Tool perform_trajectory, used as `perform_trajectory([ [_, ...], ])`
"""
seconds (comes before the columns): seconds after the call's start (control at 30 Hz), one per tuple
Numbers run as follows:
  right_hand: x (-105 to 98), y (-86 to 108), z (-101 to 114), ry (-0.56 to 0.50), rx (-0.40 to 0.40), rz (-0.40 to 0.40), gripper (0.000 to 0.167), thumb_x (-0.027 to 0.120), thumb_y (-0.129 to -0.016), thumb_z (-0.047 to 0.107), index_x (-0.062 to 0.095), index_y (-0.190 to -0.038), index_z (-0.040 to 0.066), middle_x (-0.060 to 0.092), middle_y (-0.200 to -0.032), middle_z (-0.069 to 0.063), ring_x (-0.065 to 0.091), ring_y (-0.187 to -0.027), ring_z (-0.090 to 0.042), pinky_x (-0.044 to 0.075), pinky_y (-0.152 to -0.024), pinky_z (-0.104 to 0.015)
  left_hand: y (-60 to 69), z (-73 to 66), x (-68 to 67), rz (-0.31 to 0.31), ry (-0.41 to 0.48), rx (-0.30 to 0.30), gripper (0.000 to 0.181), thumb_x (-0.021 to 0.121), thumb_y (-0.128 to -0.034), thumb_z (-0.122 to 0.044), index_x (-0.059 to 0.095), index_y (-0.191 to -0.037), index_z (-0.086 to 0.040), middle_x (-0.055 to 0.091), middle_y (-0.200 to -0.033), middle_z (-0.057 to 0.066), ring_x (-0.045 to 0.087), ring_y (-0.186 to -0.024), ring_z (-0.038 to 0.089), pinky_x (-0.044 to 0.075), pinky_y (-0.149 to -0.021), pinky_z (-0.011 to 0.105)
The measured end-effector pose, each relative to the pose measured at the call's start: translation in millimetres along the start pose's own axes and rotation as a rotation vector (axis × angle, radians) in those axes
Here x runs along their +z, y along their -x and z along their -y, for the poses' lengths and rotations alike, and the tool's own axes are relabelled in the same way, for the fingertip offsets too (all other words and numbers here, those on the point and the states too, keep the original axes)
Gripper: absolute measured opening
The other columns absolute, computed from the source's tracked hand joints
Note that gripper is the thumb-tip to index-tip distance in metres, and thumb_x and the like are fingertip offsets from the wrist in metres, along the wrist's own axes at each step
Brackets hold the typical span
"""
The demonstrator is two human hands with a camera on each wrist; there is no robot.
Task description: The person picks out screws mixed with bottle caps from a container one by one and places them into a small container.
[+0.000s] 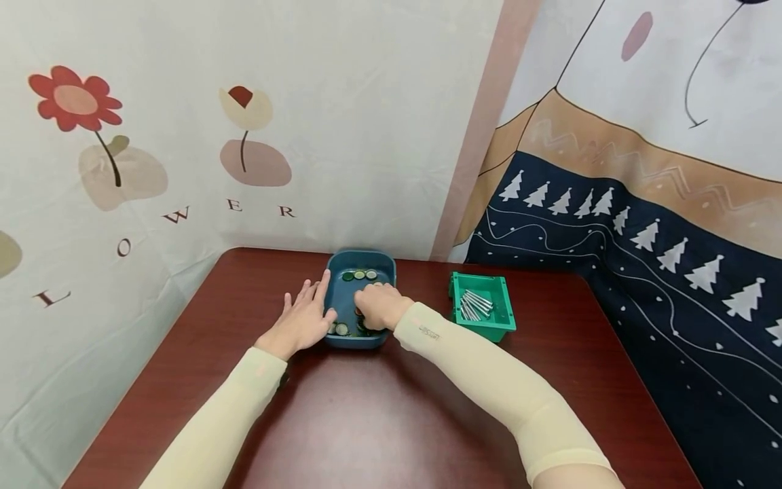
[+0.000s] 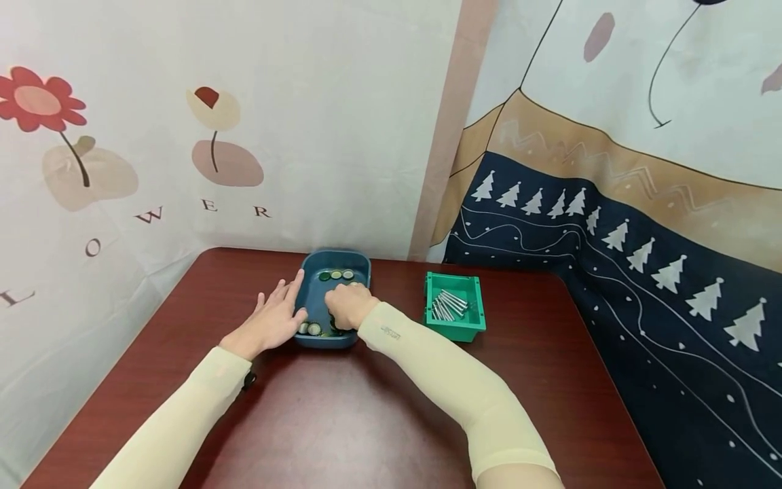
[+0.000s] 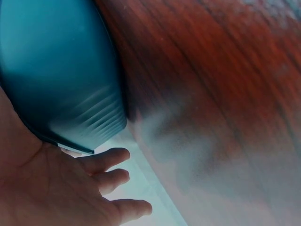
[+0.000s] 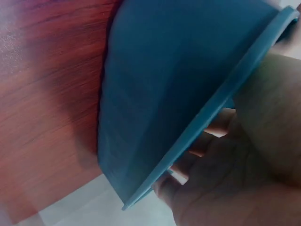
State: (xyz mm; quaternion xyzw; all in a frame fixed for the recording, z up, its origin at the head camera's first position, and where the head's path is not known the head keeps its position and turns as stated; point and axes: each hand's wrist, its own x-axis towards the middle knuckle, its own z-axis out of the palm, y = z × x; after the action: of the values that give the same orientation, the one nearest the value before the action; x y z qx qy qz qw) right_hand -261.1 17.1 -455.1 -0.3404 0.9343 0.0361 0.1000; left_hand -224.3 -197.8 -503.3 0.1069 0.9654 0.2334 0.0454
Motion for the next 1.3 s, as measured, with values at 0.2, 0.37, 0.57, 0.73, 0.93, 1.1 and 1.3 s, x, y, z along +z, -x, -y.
perform_trajectory([
  [0.2,-2,-5.4,5,-0.05,-0.033,0.065,0.025,0.075,-0.113,0.011,0.084,-0.135,0.015,0.085,-0.125,-0.005,0.079,-0.093,-0.015,0.064,-0.075,-0.026,1.7,0.0,-0.5,0.005,0.009,-0.001,0.09,0.05,-0.1191,-0.032,-0.004,-0.189,-0.016,0.024,-0.192,0.029,0.009,-0.183,0.053,0.003,-0.139,0.087],
  [0.37,-3,-6.8,5,-0.081,-0.078,0.064,0.031,0.078,-0.112,0.013,0.079,-0.142,0.014,0.084,-0.131,-0.005,0.082,-0.103,-0.016,0.067,-0.082,-0.028,2.4,0.4,-0.3,0.003,0.014,-0.002,0.091,0.05,-0.1185,-0.031,-0.005,-0.189,-0.016,0.025,-0.192,0.029,0.009,-0.183,0.053,0.002,-0.139,0.088],
  [0.57,-2,-10.1,5,-0.127,-0.106,0.056,0.045,0.078,-0.11,0.008,0.073,-0.154,0.013,0.082,-0.146,-0.006,0.083,-0.123,-0.02,0.071,-0.1,-0.034,1.6,0.0,-1.5,0.003,0.014,-0.005,0.091,0.05,-0.1189,-0.032,-0.005,-0.189,-0.016,0.024,-0.192,0.029,0.008,-0.183,0.053,0.001,-0.139,0.088],
  [0.73,-4,-9.3,3,-0.15,-0.118,0.009,0.044,0.078,-0.112,0.019,0.072,-0.155,0.013,0.081,-0.149,-0.005,0.083,-0.124,-0.02,0.07,-0.103,-0.036,1.5,-0.4,-2.2,0.005,0.011,-0.009,0.091,0.05,-0.1191,-0.032,-0.006,-0.189,-0.016,0.024,-0.193,0.029,0.008,-0.183,0.053,0.001,-0.139,0.088],
  [0.93,-5,-6.8,-1,-0.229,-0.14,-0.055,0.045,0.082,-0.111,0.025,0.071,-0.153,0.013,0.084,-0.126,-0.007,0.081,-0.096,-0.015,0.07,-0.095,-0.034,0.7,-0.8,-2.8,0.001,0.002,-0.009,0.09,0.049,-0.1198,-0.034,-0.006,-0.189,-0.017,0.023,-0.193,0.028,0.008,-0.183,0.053,0.001,-0.139,0.088],
  [1.1,-4,-1.9,-7,-0.31,-0.164,-0.076,0.044,0.083,-0.11,0.019,0.073,-0.153,0.013,0.076,-0.086,-0.001,0.07,-0.069,-0.01,0.066,-0.083,-0.029,1.1,-2.1,-2.8,0.009,-0.001,-0.014,0.09,0.049,-0.1196,-0.034,-0.006,-0.189,-0.017,0.025,-0.193,0.028,0.009,-0.183,0.052,0.003,-0.139,0.088],
  [1.3,-8,6.1,-14,-0.409,-0.178,-0.114,0.043,0.077,-0.109,0.004,0.074,-0.151,0.012,0.075,-0.078,-0.004,0.066,-0.063,-0.011,0.056,-0.064,-0.024,1.6,-2.1,-1.9,0.002,0.011,-0.016,0.09,0.049,-0.118,-0.031,-0.004,-0.189,-0.017,0.027,-0.192,0.028,0.01,-0.183,0.053,0.003,-0.139,0.088],
])
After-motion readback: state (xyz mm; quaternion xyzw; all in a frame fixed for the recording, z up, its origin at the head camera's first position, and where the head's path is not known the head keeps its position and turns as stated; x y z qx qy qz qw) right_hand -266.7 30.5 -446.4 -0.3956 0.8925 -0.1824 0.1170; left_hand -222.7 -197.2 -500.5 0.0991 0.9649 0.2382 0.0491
